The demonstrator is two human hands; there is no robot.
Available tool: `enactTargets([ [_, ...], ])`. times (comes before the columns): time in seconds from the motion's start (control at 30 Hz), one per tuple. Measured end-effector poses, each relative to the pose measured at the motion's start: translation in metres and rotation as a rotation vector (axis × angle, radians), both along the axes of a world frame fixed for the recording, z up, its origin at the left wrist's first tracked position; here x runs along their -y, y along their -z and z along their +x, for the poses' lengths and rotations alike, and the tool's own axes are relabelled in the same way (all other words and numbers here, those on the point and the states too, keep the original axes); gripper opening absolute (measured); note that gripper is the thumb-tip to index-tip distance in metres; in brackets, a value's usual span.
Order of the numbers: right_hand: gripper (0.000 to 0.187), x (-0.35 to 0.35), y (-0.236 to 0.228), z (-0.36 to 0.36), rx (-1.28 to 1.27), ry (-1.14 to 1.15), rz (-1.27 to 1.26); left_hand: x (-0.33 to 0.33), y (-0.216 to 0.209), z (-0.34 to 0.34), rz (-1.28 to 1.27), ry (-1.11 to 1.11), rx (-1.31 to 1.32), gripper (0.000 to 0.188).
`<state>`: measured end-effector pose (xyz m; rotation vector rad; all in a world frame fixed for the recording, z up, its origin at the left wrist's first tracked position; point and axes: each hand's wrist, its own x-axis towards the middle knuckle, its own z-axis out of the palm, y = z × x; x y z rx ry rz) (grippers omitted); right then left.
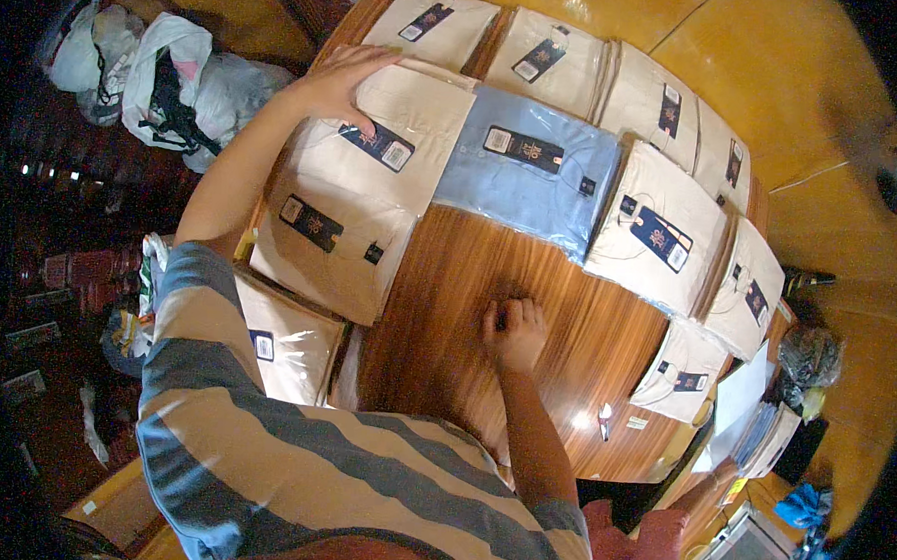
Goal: The person picks up a stack of packaged shirts, secures them with a green band by hand, and then arranges several other individually packaged shirts on a table into different positions.
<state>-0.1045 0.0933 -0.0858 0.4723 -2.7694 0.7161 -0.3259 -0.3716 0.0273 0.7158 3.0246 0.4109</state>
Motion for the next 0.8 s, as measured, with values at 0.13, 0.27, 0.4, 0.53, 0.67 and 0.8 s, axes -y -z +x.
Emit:
enactTargets([
  [0.13,0.019,0.001,0.0,0.0,0.026,0.004,0.011,0.019,0.009,-0.026,0.176,0.023,0.059,0.12],
  [0.27,0.019,-0.001,0.005,0.0,0.018,0.017,0.047,0.029,0.014,-0.044,0.167,0.052,0.097,0.118],
  [0.4,0.022,-0.005,0.011,0.002,0.045,0.038,0.057,0.021,0.004,-0.06,0.156,0.06,0.115,0.104],
  [0.53,0.024,-0.006,0.014,0.006,0.107,0.064,0.083,0.035,0.013,-0.095,0.298,-0.239,0.096,0.076],
  [0.67,0.02,-0.005,0.006,-0.002,0.068,0.004,0.066,0.102,0.062,-0.159,0.304,-0.564,0.176,0.073],
  [0.8,0.021,-0.004,0.002,0.002,0.09,0.012,0.058,0.093,0.085,-0.199,0.242,-0.629,0.377,0.07],
])
